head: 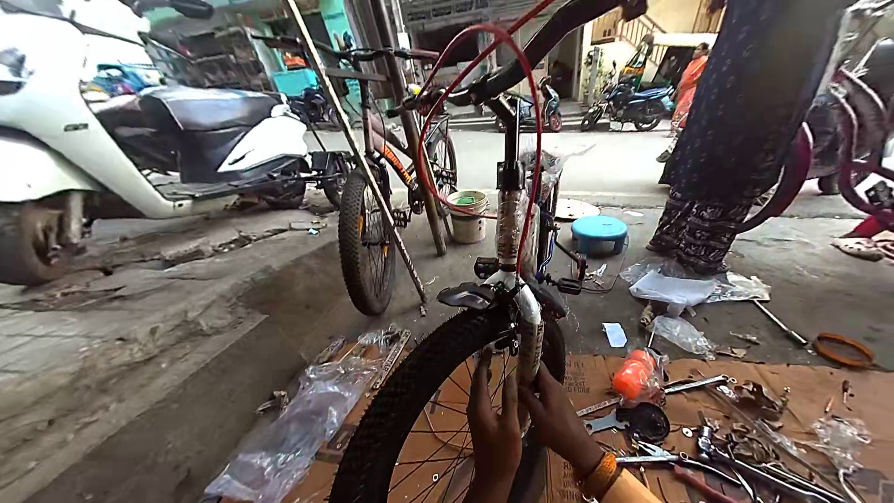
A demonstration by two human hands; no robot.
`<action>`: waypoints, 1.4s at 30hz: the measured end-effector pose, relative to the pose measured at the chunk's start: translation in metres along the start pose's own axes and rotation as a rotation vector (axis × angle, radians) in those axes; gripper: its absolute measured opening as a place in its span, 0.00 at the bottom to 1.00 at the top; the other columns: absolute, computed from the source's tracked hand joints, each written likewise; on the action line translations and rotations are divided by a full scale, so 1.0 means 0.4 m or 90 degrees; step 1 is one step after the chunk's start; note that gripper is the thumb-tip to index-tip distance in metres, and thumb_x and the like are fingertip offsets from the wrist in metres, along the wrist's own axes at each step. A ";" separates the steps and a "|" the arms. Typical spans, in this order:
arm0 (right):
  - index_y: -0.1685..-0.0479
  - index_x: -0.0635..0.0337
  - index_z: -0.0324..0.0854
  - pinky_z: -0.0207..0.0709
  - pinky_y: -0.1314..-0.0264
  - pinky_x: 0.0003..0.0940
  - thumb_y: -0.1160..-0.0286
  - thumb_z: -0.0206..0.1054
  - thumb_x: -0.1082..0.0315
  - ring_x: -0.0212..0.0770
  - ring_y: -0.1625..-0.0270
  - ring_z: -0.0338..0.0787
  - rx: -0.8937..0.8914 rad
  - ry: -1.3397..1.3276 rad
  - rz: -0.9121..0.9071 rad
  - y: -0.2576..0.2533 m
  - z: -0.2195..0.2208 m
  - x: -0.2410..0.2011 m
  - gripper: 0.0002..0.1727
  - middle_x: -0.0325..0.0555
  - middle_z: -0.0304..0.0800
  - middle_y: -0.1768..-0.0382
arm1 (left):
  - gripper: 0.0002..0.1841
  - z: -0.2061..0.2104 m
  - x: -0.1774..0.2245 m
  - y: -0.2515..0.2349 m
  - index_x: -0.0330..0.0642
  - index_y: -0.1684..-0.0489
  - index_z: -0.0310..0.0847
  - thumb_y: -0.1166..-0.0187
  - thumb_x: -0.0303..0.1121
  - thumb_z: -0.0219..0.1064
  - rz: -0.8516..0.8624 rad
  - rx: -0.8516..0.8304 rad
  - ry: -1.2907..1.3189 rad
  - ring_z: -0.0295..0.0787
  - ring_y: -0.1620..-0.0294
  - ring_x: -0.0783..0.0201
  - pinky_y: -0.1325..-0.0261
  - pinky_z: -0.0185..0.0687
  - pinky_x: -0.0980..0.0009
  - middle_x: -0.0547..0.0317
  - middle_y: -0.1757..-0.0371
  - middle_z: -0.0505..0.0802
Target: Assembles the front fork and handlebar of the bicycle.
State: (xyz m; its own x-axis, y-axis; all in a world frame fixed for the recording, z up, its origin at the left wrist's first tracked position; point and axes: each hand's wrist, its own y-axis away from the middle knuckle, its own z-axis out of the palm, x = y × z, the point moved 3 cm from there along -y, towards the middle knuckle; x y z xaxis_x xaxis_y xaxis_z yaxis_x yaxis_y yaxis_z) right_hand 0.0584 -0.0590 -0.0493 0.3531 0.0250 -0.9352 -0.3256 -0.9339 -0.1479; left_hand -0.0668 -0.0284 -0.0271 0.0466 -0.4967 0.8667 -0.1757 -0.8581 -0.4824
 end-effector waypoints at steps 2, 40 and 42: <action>0.23 0.63 0.70 0.82 0.32 0.43 0.17 0.64 0.55 0.41 0.41 0.90 0.000 0.000 0.005 -0.001 -0.001 0.001 0.29 0.49 0.89 0.44 | 0.31 -0.005 0.008 0.011 0.26 0.21 0.68 0.20 0.38 0.61 0.051 0.046 -0.017 0.75 0.21 0.52 0.20 0.74 0.56 0.37 0.22 0.78; 0.33 0.46 0.86 0.85 0.42 0.44 0.15 0.61 0.56 0.41 0.50 0.91 0.126 0.225 -0.044 -0.056 -0.171 -0.153 0.17 0.41 0.90 0.45 | 0.40 0.148 -0.049 -0.191 0.38 0.18 0.64 0.32 0.32 0.80 -0.126 -0.016 0.213 0.68 0.16 0.59 0.15 0.67 0.60 0.47 0.18 0.73; 0.31 0.45 0.86 0.84 0.39 0.47 0.14 0.59 0.57 0.42 0.44 0.91 0.113 0.269 -0.018 -0.068 -0.166 -0.179 0.18 0.42 0.91 0.44 | 0.38 0.148 -0.049 -0.187 0.36 0.18 0.64 0.30 0.31 0.79 -0.124 -0.010 0.203 0.69 0.17 0.59 0.16 0.69 0.61 0.46 0.18 0.74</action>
State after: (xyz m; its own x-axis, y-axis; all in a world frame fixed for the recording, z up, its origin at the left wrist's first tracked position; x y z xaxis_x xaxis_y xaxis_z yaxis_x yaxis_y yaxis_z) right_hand 0.1004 -0.0592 0.0429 0.6784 -0.1324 -0.7227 -0.4432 -0.8583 -0.2588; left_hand 0.0035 0.0379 -0.0154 -0.2275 -0.2564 0.9394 -0.2088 -0.9294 -0.3043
